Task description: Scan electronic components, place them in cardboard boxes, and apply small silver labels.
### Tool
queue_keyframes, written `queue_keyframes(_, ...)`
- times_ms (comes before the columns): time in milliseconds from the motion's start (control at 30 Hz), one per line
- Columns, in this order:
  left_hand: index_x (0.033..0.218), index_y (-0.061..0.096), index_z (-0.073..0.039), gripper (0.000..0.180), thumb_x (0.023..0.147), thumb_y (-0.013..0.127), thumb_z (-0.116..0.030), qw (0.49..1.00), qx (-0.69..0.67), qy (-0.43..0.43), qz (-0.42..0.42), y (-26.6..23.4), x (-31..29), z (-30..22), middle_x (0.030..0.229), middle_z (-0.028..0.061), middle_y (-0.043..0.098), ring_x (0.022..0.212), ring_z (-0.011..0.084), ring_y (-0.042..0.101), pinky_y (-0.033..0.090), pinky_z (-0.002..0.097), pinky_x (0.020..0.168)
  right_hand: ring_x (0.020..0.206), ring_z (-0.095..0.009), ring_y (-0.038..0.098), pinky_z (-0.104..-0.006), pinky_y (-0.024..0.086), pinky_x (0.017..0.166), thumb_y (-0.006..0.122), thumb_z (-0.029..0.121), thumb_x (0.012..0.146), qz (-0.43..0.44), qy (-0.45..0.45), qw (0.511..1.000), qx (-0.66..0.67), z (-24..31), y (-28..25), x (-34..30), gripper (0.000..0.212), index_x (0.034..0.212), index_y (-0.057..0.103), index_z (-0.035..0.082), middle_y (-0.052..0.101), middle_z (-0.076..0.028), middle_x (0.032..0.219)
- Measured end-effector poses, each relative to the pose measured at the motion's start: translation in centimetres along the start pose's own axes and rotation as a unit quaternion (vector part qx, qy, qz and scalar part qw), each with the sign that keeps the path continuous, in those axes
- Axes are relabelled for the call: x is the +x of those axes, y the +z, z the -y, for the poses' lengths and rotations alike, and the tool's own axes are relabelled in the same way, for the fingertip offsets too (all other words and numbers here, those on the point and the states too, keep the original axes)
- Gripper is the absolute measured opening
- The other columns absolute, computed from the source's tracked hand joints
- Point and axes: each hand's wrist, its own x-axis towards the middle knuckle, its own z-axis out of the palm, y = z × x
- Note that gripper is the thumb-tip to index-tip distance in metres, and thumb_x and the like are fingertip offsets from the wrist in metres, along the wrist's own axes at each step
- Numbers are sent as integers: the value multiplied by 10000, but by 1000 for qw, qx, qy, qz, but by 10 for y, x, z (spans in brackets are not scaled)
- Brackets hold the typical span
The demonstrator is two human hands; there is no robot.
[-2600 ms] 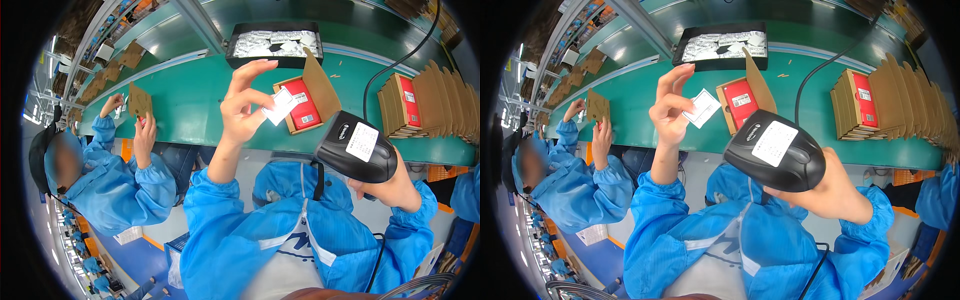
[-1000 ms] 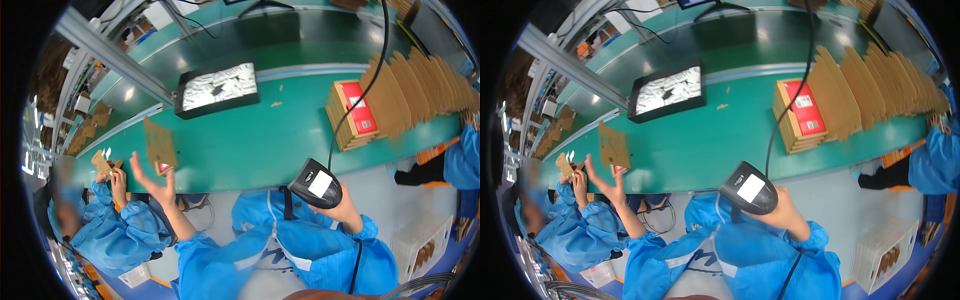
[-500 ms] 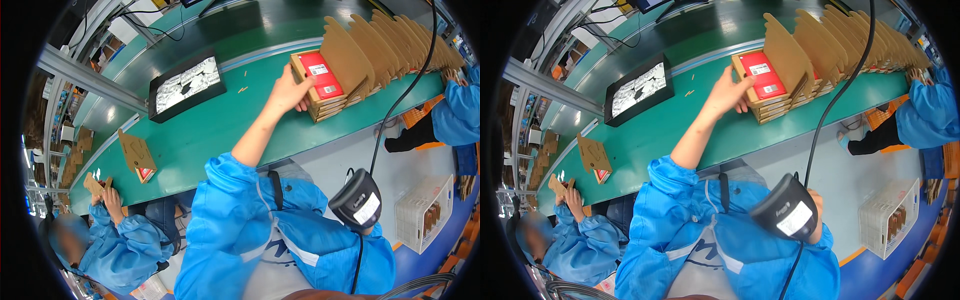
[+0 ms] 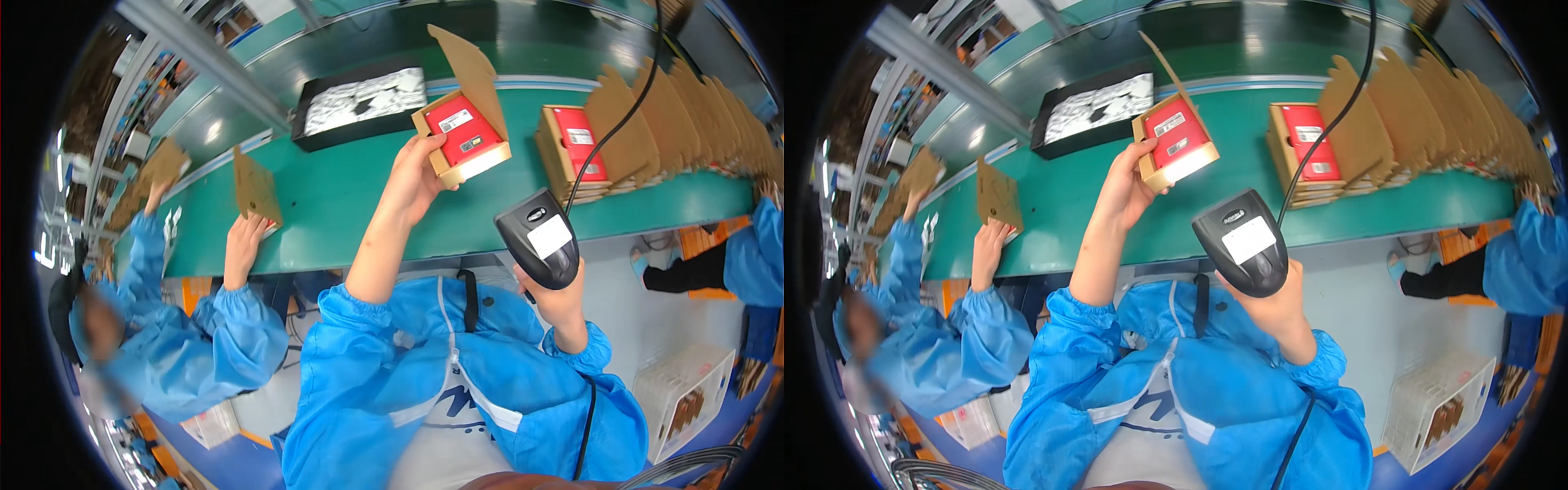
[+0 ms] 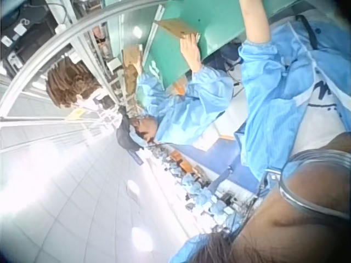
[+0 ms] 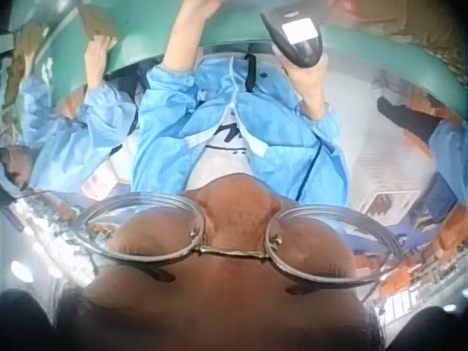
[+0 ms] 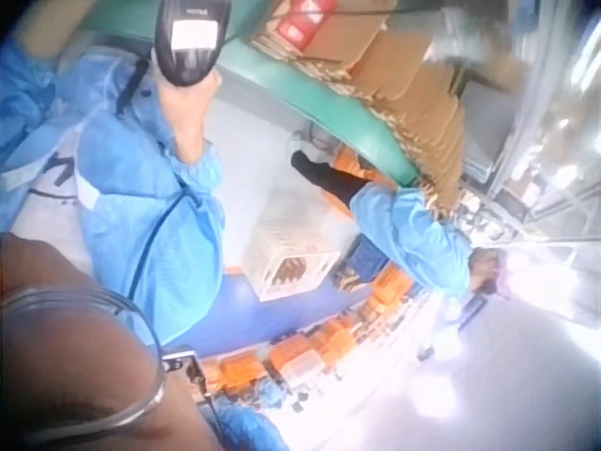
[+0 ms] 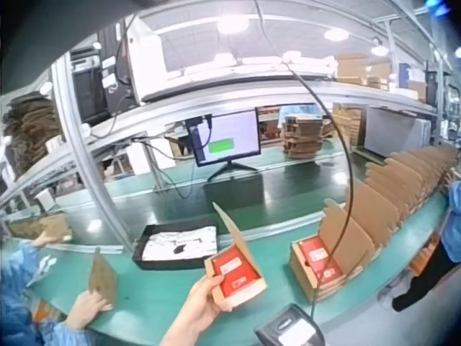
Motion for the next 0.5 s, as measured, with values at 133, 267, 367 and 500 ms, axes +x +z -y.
queue_keyframes(133,1179,330,-8,423,844,518,-185,995,-51,44,-73,-24,-22,-4,1116,165,520,986,255,584,527,370,733,673,-179,656,-274,491,603,735,68,666,90,22,995,-43,2,13,1,244,879,630,11,669,-80,746)
queue_keyframes(267,1174,420,1,391,854,522,-198,991,-102,28,-82,-41,-31,0,1084,145,559,997,237,574,490,365,817,697,-193,661,-282,495,614,745,83,654,129,0,991,-41,-1,18,2,278,891,624,5,669,-95,769)
queue_keyframes(367,1202,394,-10,419,850,526,-194,990,-82,47,-109,-42,-31,2,1110,145,544,997,242,574,489,363,824,694,-188,648,-271,497,598,755,36,636,133,-117,982,-61,-10,21,-1,354,939,580,-23,652,-121,820)
queue_keyframes(500,1203,290,-24,466,841,541,-179,992,-83,58,-75,-50,-30,3,1132,155,503,1033,239,562,510,361,807,757,-183,633,-269,502,672,772,-2,620,166,-73,979,-97,-15,11,-7,437,984,534,-44,634,-142,887)
